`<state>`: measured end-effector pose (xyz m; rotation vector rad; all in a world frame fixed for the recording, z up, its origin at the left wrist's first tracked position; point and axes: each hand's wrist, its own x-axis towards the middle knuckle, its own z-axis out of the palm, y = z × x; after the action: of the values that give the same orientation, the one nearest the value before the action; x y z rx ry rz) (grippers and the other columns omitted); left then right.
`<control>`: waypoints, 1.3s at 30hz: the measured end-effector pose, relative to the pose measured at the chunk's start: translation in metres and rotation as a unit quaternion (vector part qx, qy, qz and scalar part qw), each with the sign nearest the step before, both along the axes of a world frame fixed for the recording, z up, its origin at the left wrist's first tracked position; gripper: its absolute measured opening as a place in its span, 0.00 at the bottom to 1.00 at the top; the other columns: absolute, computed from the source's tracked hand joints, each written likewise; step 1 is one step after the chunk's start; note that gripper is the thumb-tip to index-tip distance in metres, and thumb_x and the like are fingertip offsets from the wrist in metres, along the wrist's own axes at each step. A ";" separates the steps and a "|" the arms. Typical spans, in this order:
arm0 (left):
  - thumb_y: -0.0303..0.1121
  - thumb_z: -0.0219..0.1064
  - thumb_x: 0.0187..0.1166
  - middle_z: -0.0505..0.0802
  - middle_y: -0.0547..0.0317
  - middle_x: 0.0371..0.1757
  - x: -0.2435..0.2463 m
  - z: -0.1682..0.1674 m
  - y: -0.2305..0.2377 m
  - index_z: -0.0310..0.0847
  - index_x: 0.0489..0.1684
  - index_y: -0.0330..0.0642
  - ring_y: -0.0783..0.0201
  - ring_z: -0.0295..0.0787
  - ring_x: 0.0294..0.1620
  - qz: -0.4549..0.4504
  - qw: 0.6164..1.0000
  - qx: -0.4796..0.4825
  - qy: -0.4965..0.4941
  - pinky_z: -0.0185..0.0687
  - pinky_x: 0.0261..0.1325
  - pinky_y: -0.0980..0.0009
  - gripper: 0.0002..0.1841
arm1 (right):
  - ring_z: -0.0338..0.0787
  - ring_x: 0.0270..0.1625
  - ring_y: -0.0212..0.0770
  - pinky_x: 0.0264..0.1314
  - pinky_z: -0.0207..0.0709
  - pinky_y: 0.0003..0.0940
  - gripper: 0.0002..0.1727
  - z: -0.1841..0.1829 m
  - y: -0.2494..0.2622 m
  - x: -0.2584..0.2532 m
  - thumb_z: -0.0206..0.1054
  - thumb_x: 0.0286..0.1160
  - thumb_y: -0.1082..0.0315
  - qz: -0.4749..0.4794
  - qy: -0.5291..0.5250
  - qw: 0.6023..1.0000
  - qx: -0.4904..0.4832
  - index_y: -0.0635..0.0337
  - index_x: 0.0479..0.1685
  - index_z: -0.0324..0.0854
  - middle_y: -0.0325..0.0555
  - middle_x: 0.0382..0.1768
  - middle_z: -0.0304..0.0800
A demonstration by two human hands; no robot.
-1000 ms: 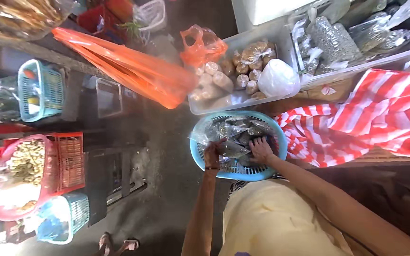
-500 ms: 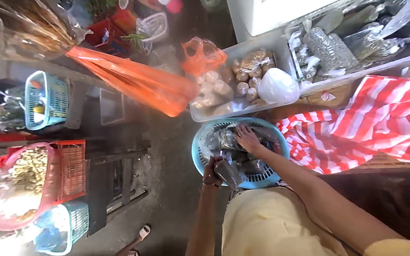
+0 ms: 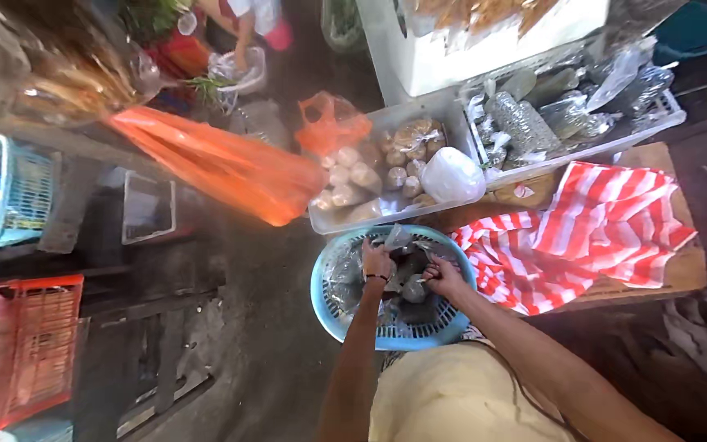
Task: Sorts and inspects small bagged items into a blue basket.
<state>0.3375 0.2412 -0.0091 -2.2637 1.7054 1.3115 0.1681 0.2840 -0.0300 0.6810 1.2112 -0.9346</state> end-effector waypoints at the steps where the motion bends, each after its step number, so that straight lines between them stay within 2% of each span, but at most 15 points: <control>1: 0.35 0.60 0.88 0.65 0.28 0.88 -0.005 -0.006 -0.011 0.86 0.69 0.40 0.35 0.70 0.84 -0.019 0.999 0.030 -0.037 0.70 0.82 0.47 0.18 | 0.57 0.07 0.24 0.10 0.61 0.18 0.17 -0.004 -0.011 0.004 0.56 0.88 0.59 -0.021 0.001 1.000 -0.007 0.46 0.25 0.63 0.27 0.09 0.56; 6: 0.36 0.60 0.87 0.70 0.32 0.86 -0.023 -0.010 -0.023 0.83 0.72 0.42 0.36 0.79 0.77 -0.045 0.989 0.084 -0.116 0.77 0.75 0.44 0.19 | 0.56 0.08 0.26 0.09 0.57 0.20 0.14 -0.006 -0.036 0.016 0.54 0.87 0.62 -0.053 0.040 0.998 0.004 0.47 0.28 0.63 0.30 0.12 0.58; 9: 0.38 0.59 0.87 0.82 0.43 0.79 -0.023 -0.013 -0.016 0.85 0.71 0.45 0.43 0.83 0.74 -0.082 0.980 0.062 -0.168 0.78 0.72 0.42 0.19 | 0.60 0.11 0.29 0.13 0.59 0.23 0.10 0.004 -0.023 0.022 0.55 0.89 0.65 0.162 0.161 0.971 -0.075 0.57 0.36 0.69 0.36 0.17 0.65; 10: 0.37 0.58 0.86 0.85 0.45 0.76 -0.023 -0.012 -0.014 0.85 0.69 0.45 0.43 0.83 0.74 -0.102 0.977 0.053 -0.179 0.78 0.71 0.41 0.19 | 0.68 0.19 0.33 0.22 0.67 0.28 0.09 0.012 -0.017 0.024 0.58 0.90 0.65 0.260 0.223 0.932 -0.119 0.62 0.47 0.75 0.42 0.25 0.73; 11: 0.36 0.58 0.86 0.86 0.46 0.75 -0.021 -0.012 -0.013 0.86 0.69 0.44 0.43 0.82 0.75 -0.108 0.977 0.046 -0.177 0.77 0.72 0.41 0.19 | 0.81 0.38 0.41 0.44 0.78 0.38 0.15 0.023 -0.009 0.022 0.59 0.90 0.65 0.348 0.256 0.886 -0.168 0.69 0.62 0.78 0.53 0.42 0.84; 12: 0.37 0.58 0.87 0.86 0.46 0.75 -0.019 -0.014 -0.011 0.86 0.69 0.43 0.42 0.80 0.77 -0.102 0.981 0.041 -0.160 0.74 0.75 0.41 0.19 | 0.88 0.59 0.48 0.68 0.80 0.45 0.21 0.032 -0.001 0.019 0.60 0.89 0.64 0.427 0.278 0.832 -0.221 0.71 0.70 0.78 0.61 0.59 0.88; 14: 0.36 0.61 0.86 0.88 0.39 0.70 -0.008 -0.019 -0.006 0.86 0.66 0.37 0.39 0.80 0.77 -0.059 0.993 0.019 -0.097 0.71 0.78 0.41 0.18 | 0.86 0.71 0.56 0.80 0.72 0.51 0.22 0.056 0.011 0.012 0.60 0.89 0.63 0.513 0.318 0.734 -0.310 0.72 0.71 0.78 0.67 0.65 0.87; 17: 0.33 0.66 0.84 0.91 0.31 0.61 0.007 -0.016 0.020 0.84 0.63 0.27 0.38 0.87 0.68 0.015 0.999 -0.043 0.029 0.75 0.76 0.42 0.18 | 0.91 0.60 0.50 0.71 0.79 0.47 0.19 0.109 0.015 -0.015 0.61 0.86 0.67 0.469 0.393 0.694 -0.380 0.77 0.60 0.83 0.65 0.53 0.92; 20: 0.25 0.66 0.80 0.91 0.28 0.57 0.007 0.006 0.064 0.85 0.57 0.21 0.36 0.88 0.64 0.026 0.989 -0.118 0.084 0.76 0.75 0.41 0.15 | 0.87 0.39 0.28 0.50 0.84 0.29 0.14 0.162 -0.003 -0.066 0.60 0.86 0.66 0.363 0.417 0.735 -0.391 0.69 0.49 0.84 0.41 0.35 0.89; 22: 0.20 0.66 0.77 0.91 0.26 0.56 0.002 0.022 0.091 0.85 0.55 0.18 0.34 0.88 0.64 0.042 0.983 -0.150 0.092 0.77 0.74 0.41 0.14 | 0.78 0.25 0.19 0.32 0.78 0.20 0.09 0.199 -0.022 -0.102 0.57 0.86 0.66 0.301 0.412 0.755 -0.413 0.58 0.41 0.81 0.26 0.24 0.80; 25: 0.17 0.64 0.74 0.89 0.23 0.61 -0.013 0.056 0.112 0.81 0.62 0.15 0.33 0.87 0.67 0.112 0.975 -0.164 0.096 0.75 0.77 0.43 0.18 | 0.71 0.16 0.19 0.22 0.70 0.18 0.12 0.238 -0.065 -0.147 0.55 0.85 0.65 0.292 0.425 0.733 -0.443 0.48 0.30 0.77 0.21 0.15 0.73; 27: 0.14 0.63 0.71 0.90 0.23 0.59 -0.028 0.083 0.112 0.81 0.61 0.13 0.34 0.88 0.65 0.130 0.968 -0.189 0.100 0.78 0.74 0.44 0.19 | 0.70 0.16 0.20 0.24 0.70 0.20 0.14 0.250 -0.100 -0.175 0.56 0.85 0.66 0.332 0.474 0.683 -0.446 0.51 0.26 0.77 0.23 0.14 0.71; 32: 0.14 0.68 0.59 0.96 0.35 0.43 -0.077 0.140 0.076 0.90 0.37 0.20 0.46 0.96 0.48 0.013 0.940 -0.301 0.160 0.88 0.58 0.50 0.10 | 0.78 0.25 0.33 0.32 0.76 0.37 0.16 0.247 -0.209 -0.249 0.60 0.87 0.60 0.370 0.624 0.491 -0.482 0.65 0.40 0.84 0.42 0.23 0.79; 37: 0.22 0.68 0.67 0.97 0.50 0.44 -0.128 0.170 0.009 0.93 0.31 0.28 0.69 0.94 0.50 -0.027 0.889 -0.372 0.266 0.88 0.61 0.73 0.07 | 0.94 0.46 0.63 0.54 0.81 0.68 0.18 0.205 -0.289 -0.322 0.62 0.83 0.62 0.417 0.690 0.336 -0.487 0.70 0.52 0.88 0.65 0.39 0.93; 39: 0.27 0.67 0.72 0.98 0.54 0.44 -0.151 0.183 -0.030 0.93 0.29 0.31 0.72 0.94 0.50 -0.046 0.863 -0.409 0.294 0.89 0.60 0.75 0.10 | 0.91 0.57 0.67 0.66 0.77 0.70 0.14 0.172 -0.292 -0.345 0.64 0.85 0.67 0.504 0.676 0.303 -0.444 0.69 0.55 0.87 0.67 0.48 0.92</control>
<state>0.1864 0.2110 0.1737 -2.1430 3.0300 1.5687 -0.1769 -0.0076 0.1417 -2.1344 1.6461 -0.6514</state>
